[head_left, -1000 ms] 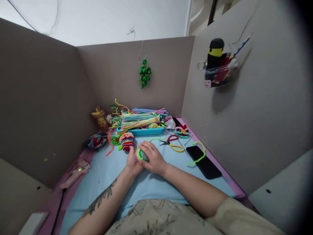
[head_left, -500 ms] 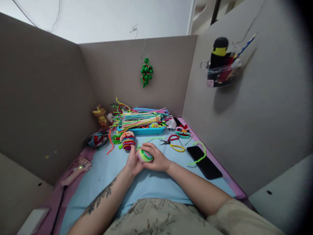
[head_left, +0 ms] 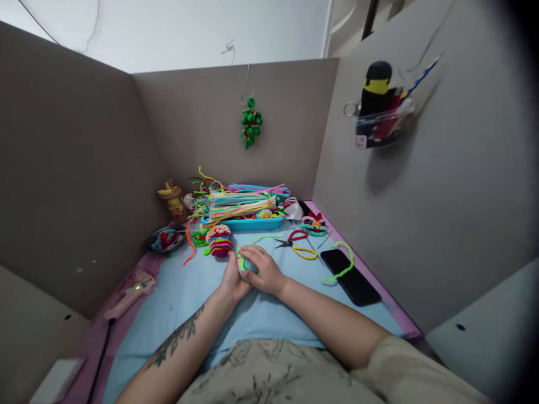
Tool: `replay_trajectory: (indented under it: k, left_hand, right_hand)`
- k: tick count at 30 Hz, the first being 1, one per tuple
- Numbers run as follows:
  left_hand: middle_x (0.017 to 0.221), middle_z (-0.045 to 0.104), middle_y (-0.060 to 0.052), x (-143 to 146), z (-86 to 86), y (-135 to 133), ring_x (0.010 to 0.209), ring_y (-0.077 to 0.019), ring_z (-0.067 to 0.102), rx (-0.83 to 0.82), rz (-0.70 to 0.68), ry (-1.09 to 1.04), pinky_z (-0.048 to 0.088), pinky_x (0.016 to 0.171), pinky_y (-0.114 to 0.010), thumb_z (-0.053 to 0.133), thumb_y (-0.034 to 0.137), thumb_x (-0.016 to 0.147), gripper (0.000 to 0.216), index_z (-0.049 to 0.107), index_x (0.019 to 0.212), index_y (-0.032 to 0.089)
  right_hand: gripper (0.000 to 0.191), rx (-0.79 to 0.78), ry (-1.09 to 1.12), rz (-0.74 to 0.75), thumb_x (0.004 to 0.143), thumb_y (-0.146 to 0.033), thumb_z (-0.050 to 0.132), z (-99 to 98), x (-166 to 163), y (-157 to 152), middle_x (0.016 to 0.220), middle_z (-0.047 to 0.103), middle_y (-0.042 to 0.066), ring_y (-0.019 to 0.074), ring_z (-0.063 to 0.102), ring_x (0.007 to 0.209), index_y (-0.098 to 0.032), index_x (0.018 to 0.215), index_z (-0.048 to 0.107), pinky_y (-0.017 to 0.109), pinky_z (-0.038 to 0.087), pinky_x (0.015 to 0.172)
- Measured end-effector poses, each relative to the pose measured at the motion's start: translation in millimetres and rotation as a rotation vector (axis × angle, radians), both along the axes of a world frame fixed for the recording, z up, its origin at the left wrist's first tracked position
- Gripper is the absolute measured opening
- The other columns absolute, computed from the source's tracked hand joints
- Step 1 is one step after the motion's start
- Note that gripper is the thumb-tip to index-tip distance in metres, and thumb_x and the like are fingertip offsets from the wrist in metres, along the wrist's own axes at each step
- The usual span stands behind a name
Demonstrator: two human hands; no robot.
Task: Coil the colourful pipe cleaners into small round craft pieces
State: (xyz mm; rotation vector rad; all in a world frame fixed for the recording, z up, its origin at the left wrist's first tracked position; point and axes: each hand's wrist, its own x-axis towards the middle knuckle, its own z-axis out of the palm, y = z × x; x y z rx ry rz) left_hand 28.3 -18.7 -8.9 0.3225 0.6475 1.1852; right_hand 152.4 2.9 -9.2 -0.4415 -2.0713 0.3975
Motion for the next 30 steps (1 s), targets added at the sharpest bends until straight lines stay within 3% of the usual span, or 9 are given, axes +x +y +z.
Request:
replay_trajectory:
  k: [5,10,13,17,21,23,26,30]
  left_hand:
    - [0.078,0.063,-0.005,2,-4.4,-2,0.072,-0.0153,0.062,-0.069,0.053,-0.029,0.050,0.069,-0.026,0.031,0.050,0.089,0.045,0.058,0.085,0.015]
    - [0.081,0.064,-0.007,-3,-2.8,0,0.077,-0.0180,0.063,-0.022,-0.018,-0.014,0.051,0.070,-0.028,0.036,0.052,0.086,0.046,0.060,0.090,0.013]
    - [0.084,0.065,-0.009,-8,-1.8,4,0.083,-0.0209,0.063,0.003,-0.042,-0.029,0.050,0.075,-0.031,0.029,0.059,0.085,0.057,0.060,0.096,0.012]
    - [0.091,0.065,-0.015,-15,-4.3,8,0.089,-0.0260,0.063,-0.013,-0.151,0.005,0.049,0.077,-0.036,0.028,0.067,0.080,0.069,0.057,0.105,0.009]
    - [0.091,0.065,-0.015,-18,-0.5,6,0.087,-0.0270,0.063,0.003,-0.169,0.119,0.049,0.074,-0.035,0.030,0.065,0.081,0.068,0.057,0.105,0.007]
    - [0.090,0.065,-0.014,-20,4.5,4,0.084,-0.0258,0.063,0.054,-0.148,0.142,0.049,0.073,-0.035,0.030,0.063,0.082,0.064,0.058,0.102,0.008]
    - [0.088,0.065,-0.012,-21,8.0,2,0.075,-0.0222,0.065,0.066,-0.147,0.165,0.051,0.067,-0.033,0.040,0.055,0.083,0.049,0.058,0.098,0.012]
    - [0.080,0.065,-0.007,-10,-4.0,5,0.056,-0.0126,0.061,0.019,-0.082,0.251,0.044,0.048,-0.020,0.048,0.038,0.085,0.028,0.058,0.100,0.015]
  right_hand:
    - [0.037,0.057,-0.046,-0.051,0.085,-0.040,0.044,-9.0,-10,-5,0.107,0.059,0.012,0.0244,0.050,0.101,-0.018,0.112,0.056,0.044,0.040,0.092]
    - [0.037,-0.011,-0.037,-0.044,0.085,-0.043,0.044,-7.3,-11,-7,0.108,0.058,0.012,0.0246,0.050,0.104,-0.019,0.112,0.056,0.044,0.039,0.093]
    - [0.047,-0.107,0.048,0.041,0.085,-0.049,0.042,1.2,-1,-3,0.119,0.051,0.012,0.0237,0.045,0.114,-0.019,0.121,0.048,0.042,0.036,0.098]
    - [0.080,-0.125,-0.062,0.194,0.069,-0.046,0.066,11.2,17,3,0.137,0.034,0.014,0.0268,0.033,0.126,-0.018,0.135,0.030,0.042,0.029,0.104]
    - [0.093,-0.190,-0.133,0.232,0.064,-0.029,0.072,9.2,22,4,0.131,0.042,0.013,0.0240,0.043,0.119,-0.020,0.139,0.018,0.038,0.036,0.099]
    - [0.091,-0.185,-0.109,0.211,0.064,-0.023,0.070,5.6,21,4,0.126,0.046,0.013,0.0228,0.048,0.112,-0.019,0.139,0.018,0.037,0.039,0.095]
    - [0.070,-0.129,-0.078,0.127,0.070,-0.018,0.062,0.1,16,4,0.119,0.049,0.012,0.0224,0.048,0.108,-0.019,0.133,0.032,0.039,0.040,0.093]
    - [0.052,-0.157,-0.075,0.007,0.072,-0.015,0.058,-7.9,5,2,0.111,0.051,0.010,0.0223,0.046,0.106,-0.018,0.121,0.044,0.040,0.039,0.092]
